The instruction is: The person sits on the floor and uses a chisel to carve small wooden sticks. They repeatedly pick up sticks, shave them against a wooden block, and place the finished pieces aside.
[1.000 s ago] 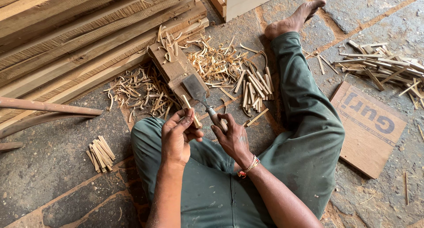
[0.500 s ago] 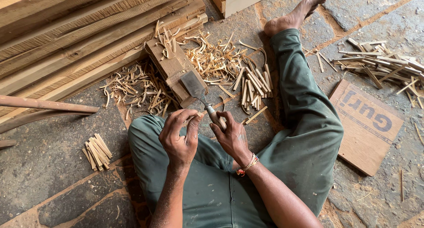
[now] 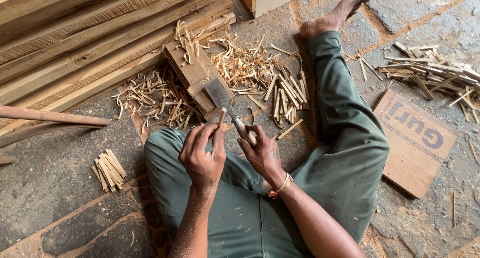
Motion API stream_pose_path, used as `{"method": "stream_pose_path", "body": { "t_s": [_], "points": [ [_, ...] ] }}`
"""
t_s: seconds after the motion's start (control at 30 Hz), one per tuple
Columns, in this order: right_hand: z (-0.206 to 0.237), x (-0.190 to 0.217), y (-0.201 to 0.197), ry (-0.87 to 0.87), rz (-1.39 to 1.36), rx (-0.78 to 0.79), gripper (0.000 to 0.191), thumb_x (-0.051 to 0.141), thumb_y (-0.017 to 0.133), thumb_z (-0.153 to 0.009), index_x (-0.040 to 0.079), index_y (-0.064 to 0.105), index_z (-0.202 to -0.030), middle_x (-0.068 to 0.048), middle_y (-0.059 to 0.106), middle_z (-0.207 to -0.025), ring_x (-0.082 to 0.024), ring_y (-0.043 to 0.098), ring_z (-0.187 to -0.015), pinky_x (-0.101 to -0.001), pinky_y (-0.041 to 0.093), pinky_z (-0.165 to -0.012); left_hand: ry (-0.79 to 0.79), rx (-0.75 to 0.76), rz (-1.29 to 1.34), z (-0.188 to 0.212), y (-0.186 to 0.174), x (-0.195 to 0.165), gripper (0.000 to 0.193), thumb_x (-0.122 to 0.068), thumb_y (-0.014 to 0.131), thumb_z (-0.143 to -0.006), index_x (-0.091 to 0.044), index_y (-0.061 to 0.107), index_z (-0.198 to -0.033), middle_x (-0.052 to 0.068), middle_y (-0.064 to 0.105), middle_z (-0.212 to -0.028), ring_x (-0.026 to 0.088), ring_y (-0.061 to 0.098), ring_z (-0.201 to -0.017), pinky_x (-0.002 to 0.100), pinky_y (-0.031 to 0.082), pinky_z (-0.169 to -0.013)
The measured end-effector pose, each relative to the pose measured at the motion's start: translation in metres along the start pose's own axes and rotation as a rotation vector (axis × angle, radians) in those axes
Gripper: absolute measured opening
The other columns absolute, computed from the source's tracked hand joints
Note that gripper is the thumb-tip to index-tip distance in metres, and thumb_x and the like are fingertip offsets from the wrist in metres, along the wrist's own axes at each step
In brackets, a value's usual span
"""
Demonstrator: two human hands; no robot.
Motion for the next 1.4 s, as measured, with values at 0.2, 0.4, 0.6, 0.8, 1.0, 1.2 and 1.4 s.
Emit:
{"method": "stream_pose_path", "body": {
  "t_s": [0.2,0.4,0.6,0.8,1.0,1.2,1.4],
  "points": [
    [0.000,-0.002,0.002,0.013,0.010,0.009,0.042,0.034,0.074,-0.091,0.011,0.061,-0.123,-0.013,0.074,-0.069,-0.028,0.073,-0.056,-0.0415,0.054,-0.052,-0.050,-0.018,-0.089,0.001,0.001,0.005,0.014,-0.013,0.082,-0.093,-0.004,0.075,-0.101,0.007,0.074,-0.094,0.018,0.073,-0.080,0.030,0.059,-0.066],
    [-0.001,-0.003,0.002,0.039,0.013,0.022,0.042,0.034,0.074,-0.091,0.011,0.061,-0.124,-0.013,0.074,-0.070,-0.027,0.073,-0.056,-0.0410,0.055,-0.053,0.125,-0.164,-0.161,0.002,-0.004,-0.005,0.015,-0.009,0.084,-0.094,-0.003,0.074,-0.103,0.007,0.073,-0.096,0.019,0.071,-0.086,0.032,0.059,-0.072],
    [-0.001,-0.002,0.003,0.038,0.022,0.022,0.041,0.034,0.074,-0.091,0.011,0.061,-0.123,-0.012,0.075,-0.070,-0.026,0.074,-0.058,-0.0405,0.055,-0.053,0.187,-0.214,-0.099,0.004,-0.008,-0.009,0.014,-0.003,0.081,-0.095,0.000,0.073,-0.107,0.009,0.073,-0.100,0.021,0.072,-0.093,0.033,0.061,-0.080],
    [-0.001,-0.002,0.003,0.034,0.025,0.024,0.041,0.035,0.074,-0.091,0.012,0.061,-0.122,-0.012,0.075,-0.070,-0.026,0.074,-0.057,-0.0405,0.055,-0.052,0.186,-0.219,-0.047,0.003,-0.007,-0.008,0.012,-0.005,0.078,-0.096,0.000,0.073,-0.106,0.008,0.073,-0.103,0.022,0.074,-0.099,0.033,0.064,-0.087],
    [-0.001,-0.001,0.003,0.032,0.030,0.022,0.041,0.034,0.074,-0.091,0.011,0.060,-0.122,-0.012,0.074,-0.069,-0.026,0.073,-0.056,-0.0406,0.054,-0.052,0.169,-0.217,0.003,0.001,-0.008,-0.010,0.010,-0.006,0.075,-0.099,0.000,0.073,-0.106,0.008,0.073,-0.103,0.022,0.074,-0.101,0.034,0.065,-0.088],
    [-0.001,-0.006,0.005,0.032,0.029,0.024,0.041,0.034,0.074,-0.091,0.011,0.061,-0.123,-0.012,0.075,-0.069,-0.024,0.073,-0.055,-0.0396,0.054,-0.052,0.099,-0.196,0.051,0.002,-0.005,-0.004,0.010,-0.008,0.074,-0.100,0.000,0.073,-0.106,0.008,0.073,-0.103,0.021,0.074,-0.099,0.031,0.065,-0.085],
    [-0.003,-0.020,0.007,0.048,-0.101,-0.069,0.036,0.026,0.071,-0.094,0.009,0.066,-0.126,-0.013,0.078,-0.085,-0.014,0.071,-0.051,-0.0321,0.053,-0.044,-0.181,-0.059,0.051,-0.009,0.026,0.043,0.013,-0.012,0.074,-0.098,-0.001,0.077,-0.103,0.008,0.075,-0.092,0.017,0.071,-0.074,0.027,0.053,-0.062]
  ]
}}
Point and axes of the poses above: each hand's wrist, its own z-axis away from the middle knuckle, its own y-axis out of the palm, x = y × z, the point moved 4 cm from there along -z, towards the middle knuckle
